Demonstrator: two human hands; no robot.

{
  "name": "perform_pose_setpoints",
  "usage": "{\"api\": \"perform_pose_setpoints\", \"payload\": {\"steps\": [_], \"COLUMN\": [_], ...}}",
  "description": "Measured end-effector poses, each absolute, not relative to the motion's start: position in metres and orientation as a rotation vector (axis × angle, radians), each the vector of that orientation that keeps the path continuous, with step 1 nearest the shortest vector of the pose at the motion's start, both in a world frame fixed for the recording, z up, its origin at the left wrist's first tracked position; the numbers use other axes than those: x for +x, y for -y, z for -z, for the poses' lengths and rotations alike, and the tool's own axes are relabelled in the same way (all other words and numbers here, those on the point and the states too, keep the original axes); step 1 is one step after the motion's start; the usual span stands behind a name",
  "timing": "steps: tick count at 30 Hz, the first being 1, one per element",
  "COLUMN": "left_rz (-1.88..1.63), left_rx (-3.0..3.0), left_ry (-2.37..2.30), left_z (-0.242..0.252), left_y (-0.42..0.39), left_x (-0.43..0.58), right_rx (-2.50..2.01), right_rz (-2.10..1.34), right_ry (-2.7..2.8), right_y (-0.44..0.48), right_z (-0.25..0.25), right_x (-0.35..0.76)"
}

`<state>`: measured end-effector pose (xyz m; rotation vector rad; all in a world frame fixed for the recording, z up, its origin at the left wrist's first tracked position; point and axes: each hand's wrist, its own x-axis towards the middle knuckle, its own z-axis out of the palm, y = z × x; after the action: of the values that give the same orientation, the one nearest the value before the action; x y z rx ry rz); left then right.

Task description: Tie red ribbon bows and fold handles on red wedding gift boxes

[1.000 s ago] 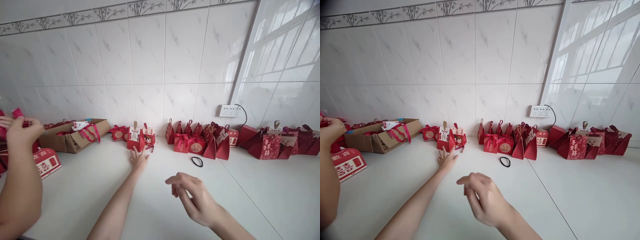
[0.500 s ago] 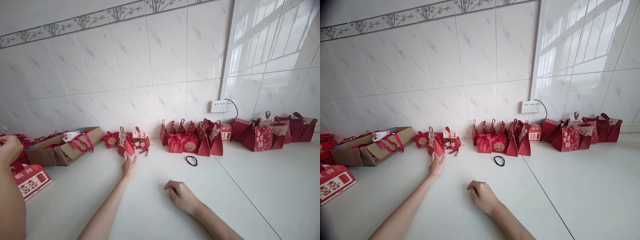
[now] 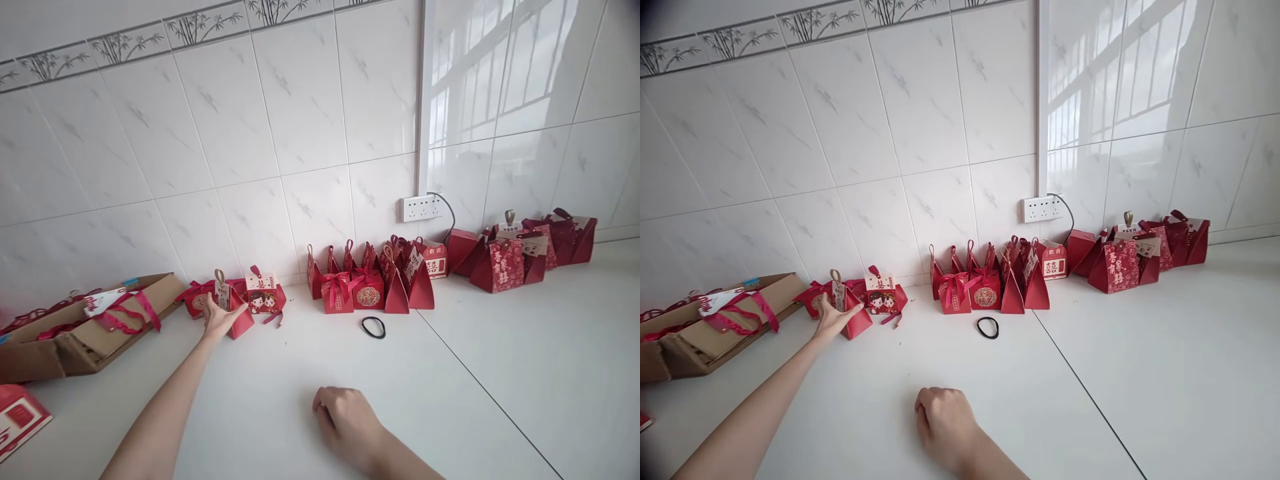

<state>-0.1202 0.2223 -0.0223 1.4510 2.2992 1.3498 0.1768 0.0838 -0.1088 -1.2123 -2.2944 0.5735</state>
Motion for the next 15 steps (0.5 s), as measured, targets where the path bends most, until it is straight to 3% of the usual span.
{"api": "perform_pose_setpoints", "payload": {"steps": [7,15], "left_rz": [-1.438,-1.744], "left_rx": [1.655,1.469], "left_ry": [-2.094,-2.141], "left_z": [0.007,0.004], "left_y": [-0.240,-0.216], "left_x": [-0.132,-0.114], "right_rx": [-1.215,-1.242], "right_rz": [-0.545,-0.591], "right_ry": [2.347,2.301], "right_y": [-0.085,-0.084], "right_z": [0.109,0.103], "right_x": [0.177,0.178]}}
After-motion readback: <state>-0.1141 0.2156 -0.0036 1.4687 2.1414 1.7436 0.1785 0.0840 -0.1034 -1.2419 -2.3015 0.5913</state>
